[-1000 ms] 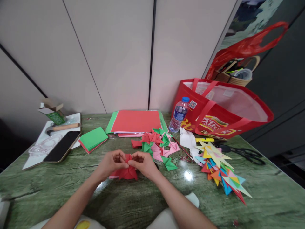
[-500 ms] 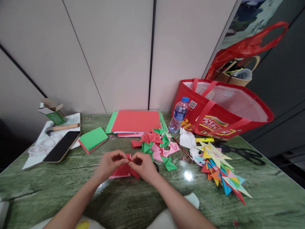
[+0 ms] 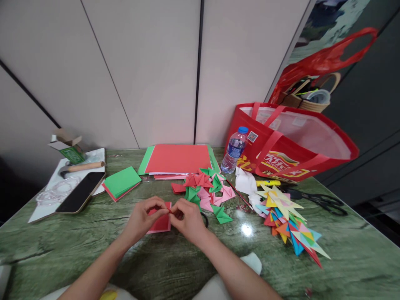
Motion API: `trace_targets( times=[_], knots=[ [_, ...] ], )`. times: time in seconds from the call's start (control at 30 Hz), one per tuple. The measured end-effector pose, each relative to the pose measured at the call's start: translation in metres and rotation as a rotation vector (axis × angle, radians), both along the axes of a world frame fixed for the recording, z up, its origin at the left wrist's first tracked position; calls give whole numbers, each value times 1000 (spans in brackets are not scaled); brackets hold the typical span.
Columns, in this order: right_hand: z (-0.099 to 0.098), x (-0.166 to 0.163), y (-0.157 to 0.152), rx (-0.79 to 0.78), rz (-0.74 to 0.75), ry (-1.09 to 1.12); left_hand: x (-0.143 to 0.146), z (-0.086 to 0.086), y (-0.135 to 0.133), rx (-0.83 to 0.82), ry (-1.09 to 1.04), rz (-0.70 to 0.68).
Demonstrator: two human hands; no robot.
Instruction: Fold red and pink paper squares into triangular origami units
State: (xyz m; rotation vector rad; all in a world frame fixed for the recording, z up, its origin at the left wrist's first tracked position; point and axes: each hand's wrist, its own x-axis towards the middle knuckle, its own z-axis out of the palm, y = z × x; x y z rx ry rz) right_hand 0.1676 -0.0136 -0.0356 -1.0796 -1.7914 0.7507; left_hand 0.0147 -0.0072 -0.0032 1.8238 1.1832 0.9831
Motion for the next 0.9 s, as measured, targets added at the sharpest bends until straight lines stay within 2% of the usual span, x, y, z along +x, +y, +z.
trace_targets(
  times=[0.13,0.3,0.4,0.53,0.9],
  knots=[
    [0,-2,0,-48,-17,32,1,-1,1,-79,-56,96],
    [1,-1,-1,-40,-11,29,1,0,0,-7,-3,36],
    [0,-1,-1,-22,1,22,0,-2,0,-22,-1,11],
    [-2,-1,0,8,-8,12,1,-4,1,-58,-16,44],
    [-2,-2,-1,28,-32,13,2,-4,-1,41,-8,88]
  ],
)
